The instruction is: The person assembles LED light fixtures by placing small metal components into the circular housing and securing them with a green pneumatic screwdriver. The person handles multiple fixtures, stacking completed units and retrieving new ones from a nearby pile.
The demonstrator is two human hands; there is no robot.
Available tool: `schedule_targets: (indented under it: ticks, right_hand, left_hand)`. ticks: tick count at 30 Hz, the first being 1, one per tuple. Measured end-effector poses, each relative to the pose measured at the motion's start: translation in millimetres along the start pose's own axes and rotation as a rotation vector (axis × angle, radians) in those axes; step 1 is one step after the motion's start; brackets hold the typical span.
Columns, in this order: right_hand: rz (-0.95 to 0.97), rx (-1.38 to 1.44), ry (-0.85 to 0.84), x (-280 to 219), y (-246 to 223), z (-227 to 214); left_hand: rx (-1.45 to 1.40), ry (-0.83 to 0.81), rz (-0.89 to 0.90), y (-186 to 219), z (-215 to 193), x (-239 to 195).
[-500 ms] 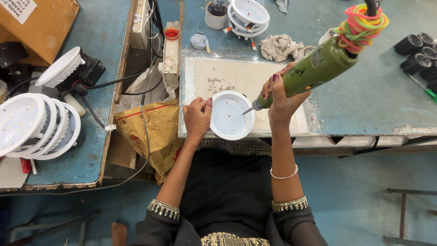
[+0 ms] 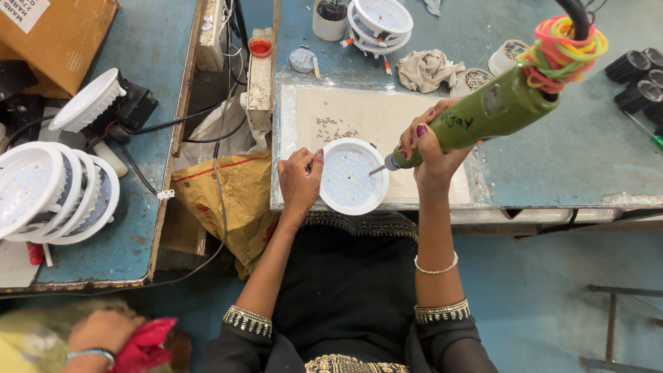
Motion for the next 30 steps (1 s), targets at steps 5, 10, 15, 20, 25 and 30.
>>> schedule_targets:
  ticks: [5, 10, 15, 20, 25, 30]
  right_hand:
    - [-0.012, 0.018, -0.028, -2.7, 0.2, -1.6]
    - [-0.013, -0.011, -0.046, -3.0, 1.8, 0.1]
    - [0.002, -0.022, -0.061, -7.2, 8.8, 1.4]
    - [-0.023, -0.066, -0.071, -8.4, 9.5, 1.5]
    - [0.023, -0.06, -0.061, -2.8, 12.3, 5.7]
    - [-0.016, -0.003, -0.027, 18.6, 9.3, 20.9]
  left_hand:
    - [-0.02, 0.005, 0.022, 1.8, -0.7, -0.6]
    - [-0.024, -0.01, 0.011, 2.9, -1.6, -0.6]
    - [-0.022, -0.001, 0.01, 4.2, 0.7, -2.9]
    - [-0.028, 0.002, 0.017, 5.5, -0.5, 1.1]
    - [-0.03, 0.011, 0.005, 3.9, -0.5, -2.9]
    - [-0.031, 0.023, 0.028, 3.7, -1.4, -0.3]
Point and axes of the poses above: each hand's wrist, its own x-axis towards the middle knuckle, its own z-axis out of the palm, y = z × x, the point moved 6 cm from there along x, towards the middle knuckle, and after that the axes turned 12 degrees about -x, right-handed, at the moved point
